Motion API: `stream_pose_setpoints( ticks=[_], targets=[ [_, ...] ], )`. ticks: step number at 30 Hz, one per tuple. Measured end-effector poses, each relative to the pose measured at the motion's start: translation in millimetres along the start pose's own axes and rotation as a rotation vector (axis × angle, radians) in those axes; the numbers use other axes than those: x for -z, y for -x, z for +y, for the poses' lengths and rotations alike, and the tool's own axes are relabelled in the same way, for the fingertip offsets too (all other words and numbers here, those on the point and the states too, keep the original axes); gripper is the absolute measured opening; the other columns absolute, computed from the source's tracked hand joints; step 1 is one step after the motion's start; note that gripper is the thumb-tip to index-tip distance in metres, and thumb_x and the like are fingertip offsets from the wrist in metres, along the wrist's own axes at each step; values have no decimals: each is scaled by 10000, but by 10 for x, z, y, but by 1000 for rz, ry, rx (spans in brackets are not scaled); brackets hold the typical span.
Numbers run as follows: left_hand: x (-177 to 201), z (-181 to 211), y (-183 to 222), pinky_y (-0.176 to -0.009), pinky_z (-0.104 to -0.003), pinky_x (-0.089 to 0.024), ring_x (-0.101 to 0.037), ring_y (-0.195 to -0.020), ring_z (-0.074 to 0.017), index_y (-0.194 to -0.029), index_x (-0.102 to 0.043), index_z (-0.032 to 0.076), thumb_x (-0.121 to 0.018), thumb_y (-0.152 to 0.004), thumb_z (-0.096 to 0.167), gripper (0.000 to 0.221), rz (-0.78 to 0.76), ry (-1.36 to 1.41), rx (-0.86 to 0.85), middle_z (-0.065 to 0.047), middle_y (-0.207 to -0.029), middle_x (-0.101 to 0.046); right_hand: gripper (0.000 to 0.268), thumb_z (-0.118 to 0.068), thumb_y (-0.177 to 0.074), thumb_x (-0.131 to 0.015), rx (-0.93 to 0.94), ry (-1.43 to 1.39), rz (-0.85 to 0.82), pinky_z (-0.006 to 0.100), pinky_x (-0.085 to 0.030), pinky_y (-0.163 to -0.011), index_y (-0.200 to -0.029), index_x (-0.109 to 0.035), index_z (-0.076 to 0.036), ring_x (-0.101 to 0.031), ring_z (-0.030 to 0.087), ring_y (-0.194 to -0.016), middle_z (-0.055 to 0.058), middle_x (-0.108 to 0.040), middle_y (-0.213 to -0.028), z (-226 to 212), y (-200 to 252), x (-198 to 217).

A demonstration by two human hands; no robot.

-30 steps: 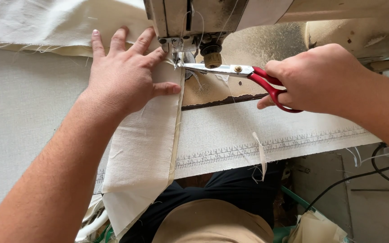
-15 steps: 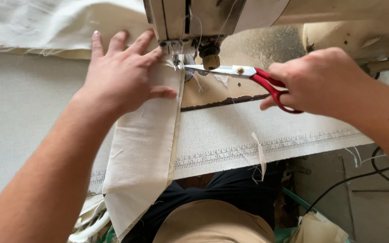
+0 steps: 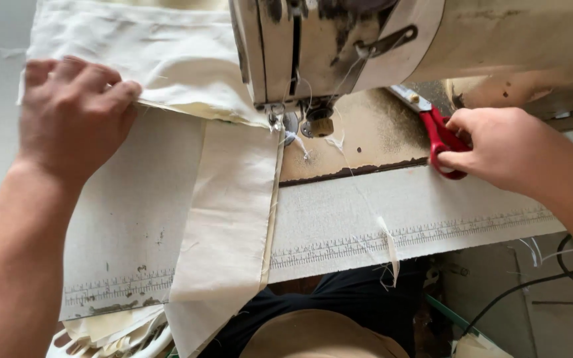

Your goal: Sewing components of a tote bag using an industrial sewing machine and trimming excess thread with scissors.

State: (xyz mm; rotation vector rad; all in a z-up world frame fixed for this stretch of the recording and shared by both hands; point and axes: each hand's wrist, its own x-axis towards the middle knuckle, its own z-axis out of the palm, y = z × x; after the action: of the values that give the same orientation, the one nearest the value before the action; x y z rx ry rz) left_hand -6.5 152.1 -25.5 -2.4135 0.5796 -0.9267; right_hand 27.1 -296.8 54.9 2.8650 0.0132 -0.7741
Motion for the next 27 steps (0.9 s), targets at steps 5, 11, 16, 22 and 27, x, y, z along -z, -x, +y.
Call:
stream_pose_setpoints(
  ticks=[5, 11, 16, 22, 27],
  targets=[
    [623, 25, -280, -905, -468, -380, -596, -912, -323, -914, -630, 22, -591, -979, 45, 79, 14, 517, 108, -97, -893, -620, 413, -440, -765, -638, 543, 4, 694, 319, -494, -694, -1062, -633, -154, -612, 174, -825, 8, -656, -962, -304, 185, -463],
    [1614, 322, -612, -399, -211, -345, -516, -442, -58, -1030, -505, 276, -479, -903, 368, 159, -369, -148, -228, 99, -670, -525, 562, -542, -811, -536, 976, -194, 792, 510, -323, -962, -1160, -555, -101, -455, 310, -1167, 138, -499, -1258, -1184, 601, -865],
    [1578, 640, -587, -356, -315, -428, -594, -438, -183, -707, -469, 216, -494, -752, 115, 113, -588, 407, -175, 40, -592, -521, 541, -529, -820, -525, 1005, -221, 745, 611, -201, -1002, -1124, -567, -84, -397, 345, -1226, 156, -478, -1280, -1207, 657, -907],
    [1084, 537, -808, -915, -381, -291, -509, -975, -238, -799, -644, 158, -766, -739, 152, 137, -64, -281, 217, -2, -1066, -700, 334, -398, -871, -539, 1028, -273, 852, 636, -208, -997, -711, -536, -105, -447, 308, -1153, 105, -540, -1096, -1253, 513, -881],
    [1337, 1065, -857, -709, -476, -385, -510, -955, -215, -898, -507, 289, -278, -792, 216, 263, -1073, 1026, 941, 18, -910, -558, 483, -423, -831, -573, 1019, -280, 708, 565, -208, -1025, -1161, -524, -74, -409, 278, -1241, 114, -487, -1275, -1261, 408, -914]
  ],
)
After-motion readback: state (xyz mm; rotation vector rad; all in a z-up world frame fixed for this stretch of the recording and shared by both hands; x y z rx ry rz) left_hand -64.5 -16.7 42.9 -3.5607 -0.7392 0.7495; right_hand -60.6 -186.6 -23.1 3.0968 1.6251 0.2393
